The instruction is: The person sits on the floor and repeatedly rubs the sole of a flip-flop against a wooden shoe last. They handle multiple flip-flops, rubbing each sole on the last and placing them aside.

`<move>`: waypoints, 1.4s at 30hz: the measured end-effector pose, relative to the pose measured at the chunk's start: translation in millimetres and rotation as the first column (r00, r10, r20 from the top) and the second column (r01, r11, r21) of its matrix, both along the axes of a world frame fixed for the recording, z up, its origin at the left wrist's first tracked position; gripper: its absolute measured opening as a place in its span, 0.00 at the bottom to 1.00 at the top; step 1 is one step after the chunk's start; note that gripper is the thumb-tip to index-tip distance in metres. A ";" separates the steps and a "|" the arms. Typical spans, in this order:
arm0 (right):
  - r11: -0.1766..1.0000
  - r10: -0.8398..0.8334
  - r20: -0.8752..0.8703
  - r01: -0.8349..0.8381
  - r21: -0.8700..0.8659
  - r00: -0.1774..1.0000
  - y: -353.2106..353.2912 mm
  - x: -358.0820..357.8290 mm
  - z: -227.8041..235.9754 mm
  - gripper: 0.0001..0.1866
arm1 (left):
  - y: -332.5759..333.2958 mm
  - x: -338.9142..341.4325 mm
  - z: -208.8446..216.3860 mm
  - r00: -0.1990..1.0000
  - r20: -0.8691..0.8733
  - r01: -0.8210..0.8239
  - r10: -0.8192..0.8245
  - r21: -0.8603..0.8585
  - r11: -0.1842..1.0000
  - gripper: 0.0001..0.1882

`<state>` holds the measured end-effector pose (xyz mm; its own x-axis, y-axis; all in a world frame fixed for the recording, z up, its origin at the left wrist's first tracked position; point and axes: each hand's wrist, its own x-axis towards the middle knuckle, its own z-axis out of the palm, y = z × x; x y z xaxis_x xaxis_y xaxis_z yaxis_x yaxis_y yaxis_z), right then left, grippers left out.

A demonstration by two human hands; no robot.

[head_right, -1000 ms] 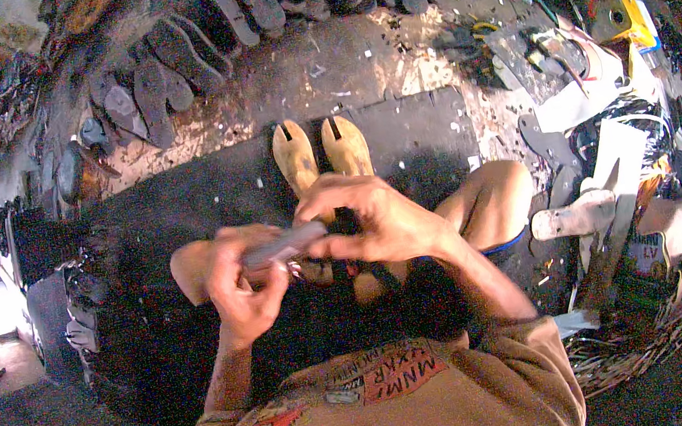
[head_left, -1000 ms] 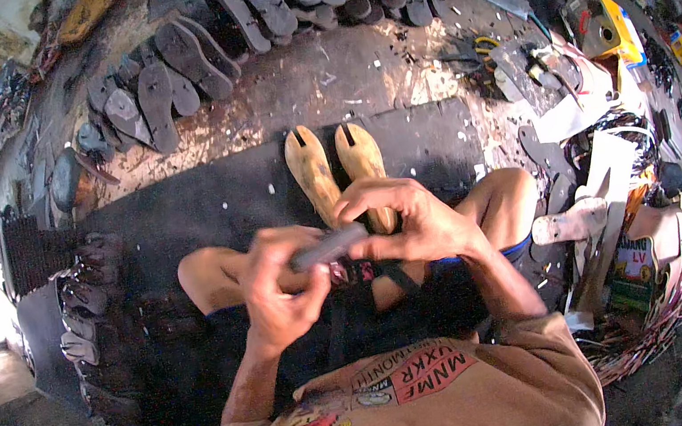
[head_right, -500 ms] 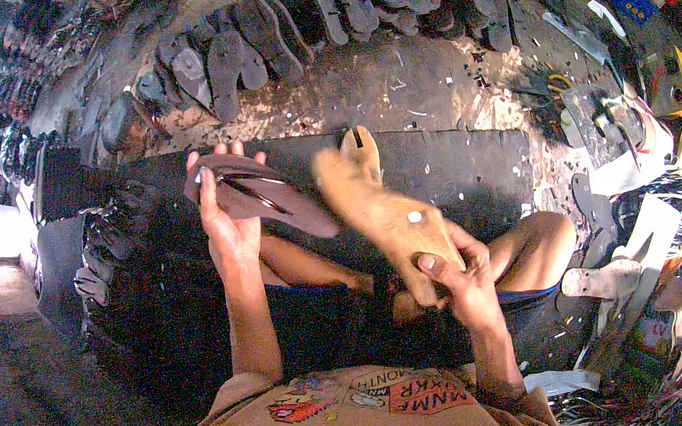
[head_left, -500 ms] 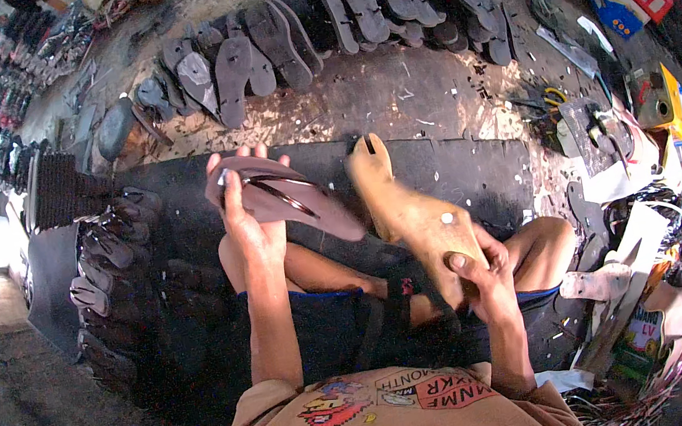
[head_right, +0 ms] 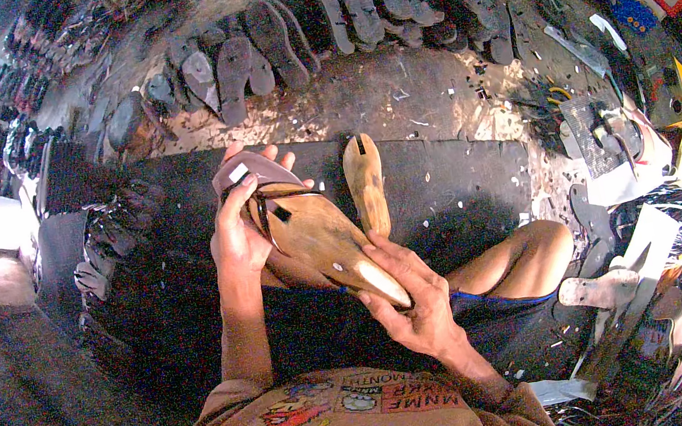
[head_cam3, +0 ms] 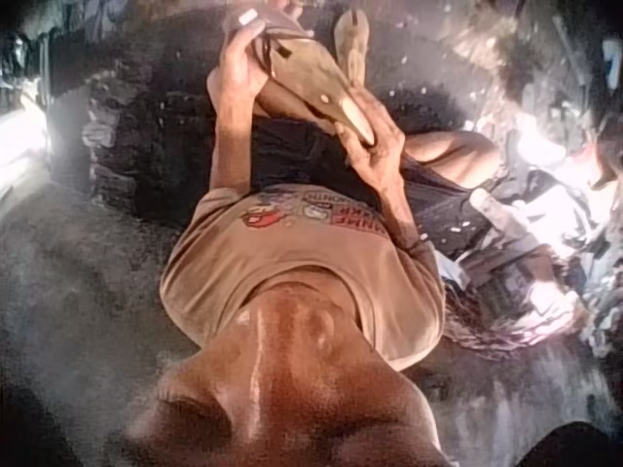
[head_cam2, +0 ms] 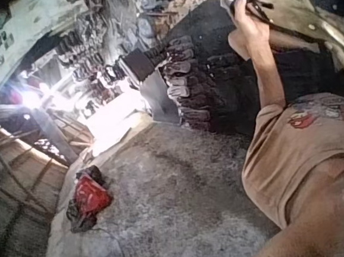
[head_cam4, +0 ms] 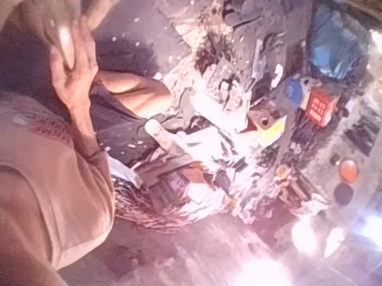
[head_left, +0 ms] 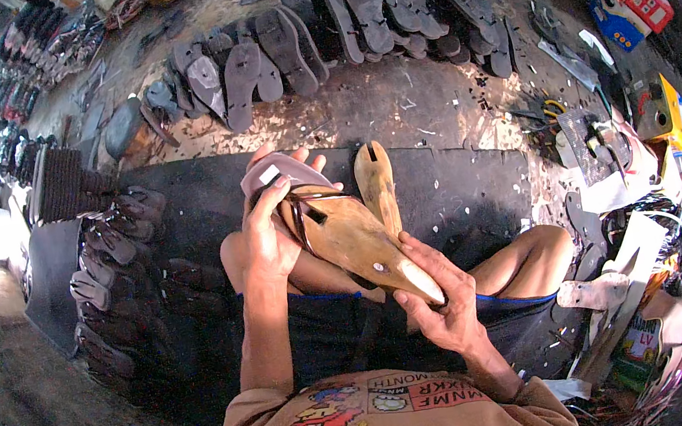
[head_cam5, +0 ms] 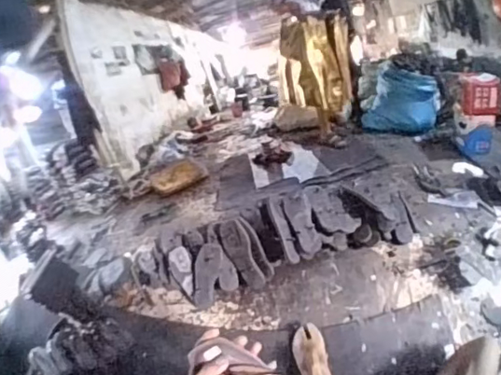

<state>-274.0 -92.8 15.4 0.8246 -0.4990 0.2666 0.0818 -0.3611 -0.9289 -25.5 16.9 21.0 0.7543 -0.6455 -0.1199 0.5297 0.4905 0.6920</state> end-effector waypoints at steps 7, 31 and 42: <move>0.965 -0.261 0.134 0.253 0.074 0.956 51.4 19.6 -40.4 0.31 | -22.8 -24.1 -23.7 0.991 -0.101 0.083 -0.092 -0.091 0.992 0.32; 0.653 0.099 -0.056 -0.023 0.757 0.993 16.7 28.1 -85.4 0.29 | 14.0 -97.8 -28.1 0.910 -0.411 0.171 -0.053 0.255 0.952 0.46; -0.285 0.074 0.092 -0.067 0.956 0.993 53.2 -0.9 -72.2 0.23 | 45.2 -95.4 -75.7 0.904 -0.019 0.420 -0.427 0.223 0.880 0.48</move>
